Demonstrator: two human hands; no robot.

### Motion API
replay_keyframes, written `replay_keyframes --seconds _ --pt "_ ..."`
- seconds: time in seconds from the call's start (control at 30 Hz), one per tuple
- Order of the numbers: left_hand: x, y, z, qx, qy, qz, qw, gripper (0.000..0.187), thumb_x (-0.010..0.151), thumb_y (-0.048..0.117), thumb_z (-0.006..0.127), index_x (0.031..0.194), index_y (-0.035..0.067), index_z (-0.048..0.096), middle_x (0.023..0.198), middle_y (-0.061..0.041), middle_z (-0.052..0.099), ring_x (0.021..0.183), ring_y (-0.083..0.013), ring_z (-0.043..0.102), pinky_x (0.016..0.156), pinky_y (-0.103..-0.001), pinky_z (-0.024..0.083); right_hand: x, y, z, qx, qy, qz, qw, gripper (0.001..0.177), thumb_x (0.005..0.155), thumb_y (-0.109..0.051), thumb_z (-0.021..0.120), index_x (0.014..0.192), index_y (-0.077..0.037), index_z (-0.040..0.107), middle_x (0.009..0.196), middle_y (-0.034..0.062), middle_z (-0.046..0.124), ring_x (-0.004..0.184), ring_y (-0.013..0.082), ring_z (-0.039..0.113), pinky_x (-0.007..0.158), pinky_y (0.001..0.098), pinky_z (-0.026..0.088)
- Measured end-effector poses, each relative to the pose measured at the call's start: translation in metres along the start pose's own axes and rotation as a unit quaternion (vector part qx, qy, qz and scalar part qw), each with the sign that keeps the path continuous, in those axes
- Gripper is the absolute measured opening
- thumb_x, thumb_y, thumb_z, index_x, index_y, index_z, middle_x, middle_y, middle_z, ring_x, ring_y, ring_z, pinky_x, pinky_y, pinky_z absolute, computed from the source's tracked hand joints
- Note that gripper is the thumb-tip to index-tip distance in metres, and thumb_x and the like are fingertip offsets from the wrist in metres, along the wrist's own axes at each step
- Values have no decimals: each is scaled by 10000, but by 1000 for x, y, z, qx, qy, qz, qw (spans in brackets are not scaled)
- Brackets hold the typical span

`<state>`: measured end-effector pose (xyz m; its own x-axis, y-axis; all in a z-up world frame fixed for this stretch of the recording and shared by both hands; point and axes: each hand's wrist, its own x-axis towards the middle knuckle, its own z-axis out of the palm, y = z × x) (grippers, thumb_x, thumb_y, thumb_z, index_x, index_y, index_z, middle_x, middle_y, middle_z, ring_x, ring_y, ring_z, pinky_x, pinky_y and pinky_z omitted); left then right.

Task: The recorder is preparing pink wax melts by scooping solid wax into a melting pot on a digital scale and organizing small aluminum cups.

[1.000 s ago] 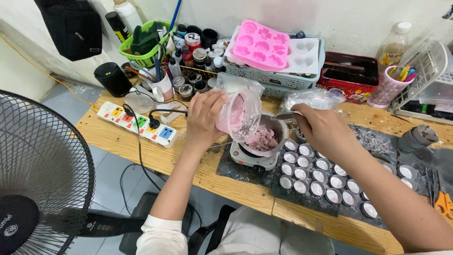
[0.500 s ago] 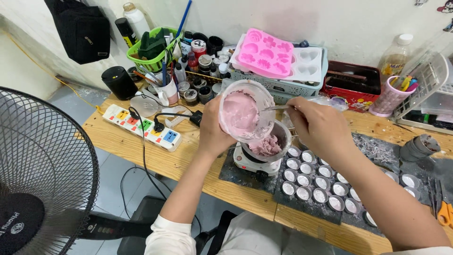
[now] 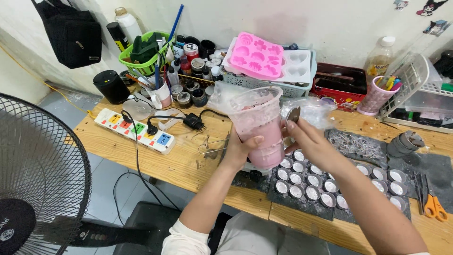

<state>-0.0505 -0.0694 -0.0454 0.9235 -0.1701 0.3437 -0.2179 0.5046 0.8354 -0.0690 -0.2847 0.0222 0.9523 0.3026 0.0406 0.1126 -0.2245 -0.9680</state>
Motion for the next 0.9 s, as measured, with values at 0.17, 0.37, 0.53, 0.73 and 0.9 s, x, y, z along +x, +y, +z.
replay_keyframes --seconds 0.17,0.37,0.53,0.73,0.9 --pt "-12 -20 30 -57 40 -23 997 980 752 299 865 1506 -7 318 1380 -185 533 1299 -305 545 1124 -464 481 -26 21 11 17 2 -77 997 327 924 -297 639 1144 -105 492 1142 71 638 1055 128 602 905 295 526" --pt "-34 -35 57 -127 57 -26 990 1047 752 288 906 1531 98 233 1460 -114 462 1371 -242 475 1165 -420 429 -36 85 -15 46 89 -108 989 661 675 -249 941 966 -118 361 1145 146 563 1066 145 547 904 333 519" --pt "-38 -71 41 -114 -37 -75 990 1189 696 395 959 1579 36 248 1526 -134 471 1442 -243 470 1213 -399 419 -39 123 -39 211 40 -37 976 847 588 -349 975 1185 -55 450 1153 166 615 1069 213 630 920 384 537" --pt "-42 -101 55 50 -147 10 988 1113 636 426 988 1505 -21 455 1455 -126 585 1364 -251 558 1178 -413 484 -42 162 -69 356 -96 -21 929 1094 586 -482 954 1387 97 487 1259 147 700 1146 252 670 976 388 555" --pt "-47 -116 63 114 -112 42 986 984 693 364 944 1478 9 467 1420 -111 587 1338 -242 566 1161 -402 483 -55 116 -92 115 72 29 990 626 796 -736 460 921 -122 442 918 88 682 735 182 675 578 315 566"
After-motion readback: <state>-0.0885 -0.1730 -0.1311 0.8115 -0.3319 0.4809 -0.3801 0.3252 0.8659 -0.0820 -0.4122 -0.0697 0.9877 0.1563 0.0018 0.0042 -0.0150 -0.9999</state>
